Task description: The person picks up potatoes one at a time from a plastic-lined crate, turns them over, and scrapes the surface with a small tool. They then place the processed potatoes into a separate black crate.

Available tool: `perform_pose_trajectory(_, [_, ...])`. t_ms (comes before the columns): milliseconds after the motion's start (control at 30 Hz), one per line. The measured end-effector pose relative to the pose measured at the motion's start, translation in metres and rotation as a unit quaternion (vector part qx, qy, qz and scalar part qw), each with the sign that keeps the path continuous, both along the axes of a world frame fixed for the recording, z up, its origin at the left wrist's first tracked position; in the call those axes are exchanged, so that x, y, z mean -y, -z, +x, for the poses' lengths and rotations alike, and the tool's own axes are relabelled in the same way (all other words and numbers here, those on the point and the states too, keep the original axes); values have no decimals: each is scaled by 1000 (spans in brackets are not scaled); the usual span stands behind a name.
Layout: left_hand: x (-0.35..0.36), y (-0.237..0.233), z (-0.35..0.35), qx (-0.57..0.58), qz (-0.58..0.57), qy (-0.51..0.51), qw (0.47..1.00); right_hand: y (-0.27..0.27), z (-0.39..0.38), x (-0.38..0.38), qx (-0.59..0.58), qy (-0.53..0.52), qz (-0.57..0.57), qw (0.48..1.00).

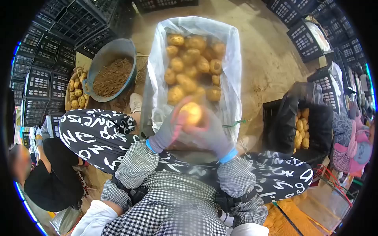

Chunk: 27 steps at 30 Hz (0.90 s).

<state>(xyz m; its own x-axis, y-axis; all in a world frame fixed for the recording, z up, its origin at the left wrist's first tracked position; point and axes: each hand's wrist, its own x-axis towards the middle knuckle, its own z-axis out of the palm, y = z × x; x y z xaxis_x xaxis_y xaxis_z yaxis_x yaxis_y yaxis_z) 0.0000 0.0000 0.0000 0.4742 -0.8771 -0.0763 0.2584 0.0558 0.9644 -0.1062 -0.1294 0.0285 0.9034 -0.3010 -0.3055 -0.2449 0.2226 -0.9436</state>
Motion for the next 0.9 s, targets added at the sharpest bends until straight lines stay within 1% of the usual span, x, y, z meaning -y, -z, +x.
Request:
perform_pose_trajectory(33, [2, 3, 3, 8, -50, -12, 999, 11, 1, 0, 12, 8, -51, 999])
perform_pose_trajectory(67, [2, 5, 2, -30, -58, -15, 998, 17, -1, -1, 21, 17, -100, 995])
perform_pose_trajectory(100, [2, 7, 1, -69, -67, -20, 995, 11, -5, -2, 24, 25, -31, 999])
perform_pose_trajectory(133, [-2, 8, 3, -147, -41, -17, 988, 0, -4, -7, 31, 33, 34, 998])
perform_pose_trajectory(167, [0, 11, 3, -135, -32, -21, 990, -5, -2, -6, 43, 41, 91, 994])
perform_pose_trajectory(200, [2, 13, 4, -123, -22, -25, 992, -1, -4, -3, 24, 39, -21, 999])
perform_pose_trajectory(233, [3, 14, 2, -27, -19, -37, 999, 4, -7, -1, 3, 37, -129, 991])
perform_pose_trajectory(267, [4, 15, 0, -1, 5, -36, 999, 10, -10, 1, -17, 35, -236, 971])
perform_pose_trajectory(300, [6, 14, -2, 25, 28, -35, 999, 16, -12, 2, -4, 47, -294, 955])
perform_pose_trajectory(367, [9, 9, -9, -50, 99, -11, 994, 25, -18, 3, 17, 71, -405, 911])
perform_pose_trajectory(433, [8, 8, -12, -84, 128, 8, 988, 26, -22, 3, 0, 67, -437, 897])
perform_pose_trajectory(567, [12, -6, -7, -38, 96, 18, 994, 17, -25, 6, -5, 44, -517, 855])
perform_pose_trajectory(667, [14, 8, -9, -122, 57, 0, 991, 22, -29, 1, -21, 83, -443, 892])
perform_pose_trajectory(767, [11, 19, -11, -128, 31, -17, 991, 21, -32, 3, -22, 77, -414, 907])
perform_pose_trajectory(867, [16, 14, -25, 55, 89, -23, 994, 23, -34, 5, 0, 81, -435, 897])
perform_pose_trajectory(900, [17, 12, -24, -2, 81, -5, 997, 23, -34, 5, -2, 80, -434, 897])
